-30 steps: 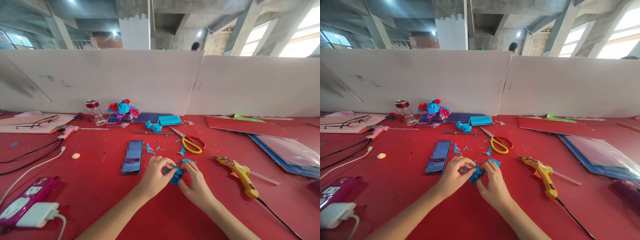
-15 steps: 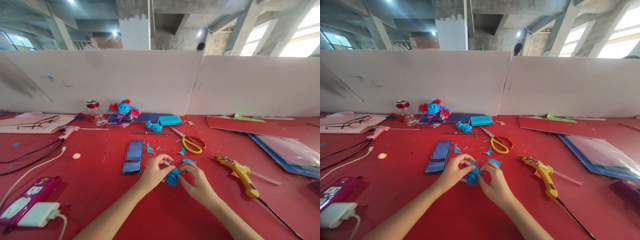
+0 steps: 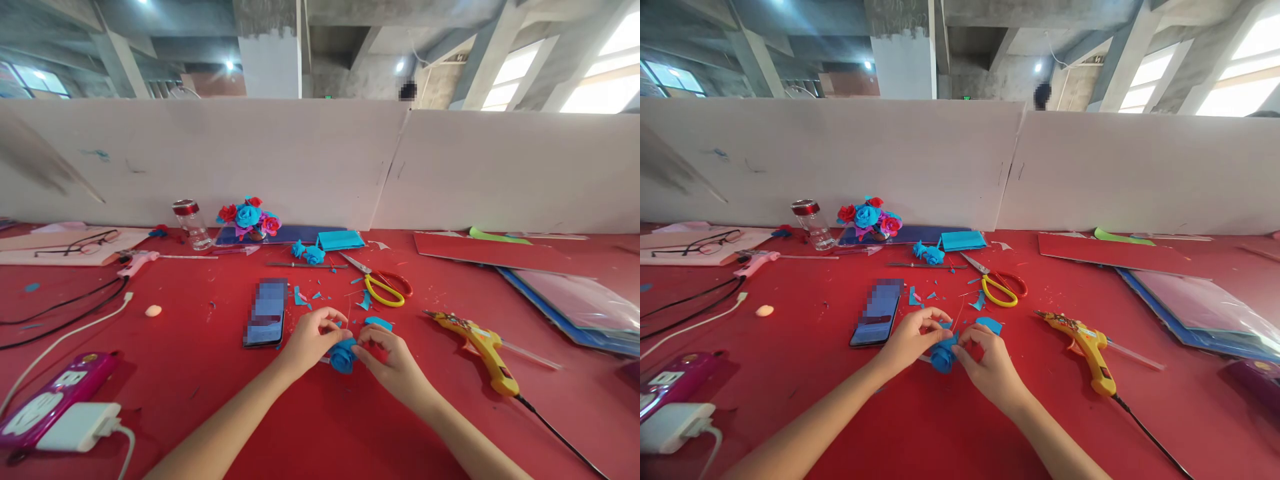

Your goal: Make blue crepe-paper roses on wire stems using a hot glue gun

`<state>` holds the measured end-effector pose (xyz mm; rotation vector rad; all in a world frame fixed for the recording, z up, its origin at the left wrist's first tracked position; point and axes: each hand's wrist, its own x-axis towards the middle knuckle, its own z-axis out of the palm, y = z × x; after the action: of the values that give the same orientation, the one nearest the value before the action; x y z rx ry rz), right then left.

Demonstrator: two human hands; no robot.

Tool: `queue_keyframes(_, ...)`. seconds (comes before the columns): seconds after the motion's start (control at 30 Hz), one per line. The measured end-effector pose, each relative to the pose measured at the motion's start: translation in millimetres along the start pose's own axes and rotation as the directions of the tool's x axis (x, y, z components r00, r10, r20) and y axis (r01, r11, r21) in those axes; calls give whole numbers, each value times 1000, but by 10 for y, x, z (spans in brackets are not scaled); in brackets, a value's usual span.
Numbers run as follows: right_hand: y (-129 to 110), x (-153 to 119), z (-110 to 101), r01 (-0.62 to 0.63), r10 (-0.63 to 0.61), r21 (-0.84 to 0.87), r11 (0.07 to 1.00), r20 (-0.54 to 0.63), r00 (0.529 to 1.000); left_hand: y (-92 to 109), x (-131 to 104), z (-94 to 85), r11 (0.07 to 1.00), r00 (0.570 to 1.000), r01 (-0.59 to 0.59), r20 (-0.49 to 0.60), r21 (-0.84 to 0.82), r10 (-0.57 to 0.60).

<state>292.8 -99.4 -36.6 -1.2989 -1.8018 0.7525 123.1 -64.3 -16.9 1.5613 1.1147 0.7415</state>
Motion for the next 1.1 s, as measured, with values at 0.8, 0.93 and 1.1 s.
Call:
queue_keyframes(0.8, 4, 39, -20, -164, 157, 256, 953, 47, 986, -8, -6, -74, 956, 954, -256, -121, 142, 273)
queue_keyframes(0.93, -23, 36, -48, -215, 196, 357, 909, 89, 977, 40, -32, -210, 917, 928, -360, -39, 169, 371)
queue_keyframes(1.1, -15, 48, -42, -241, 210, 394, 887, 121, 970, 33, -75, -325, 833, 883, -470, 176, 293, 436)
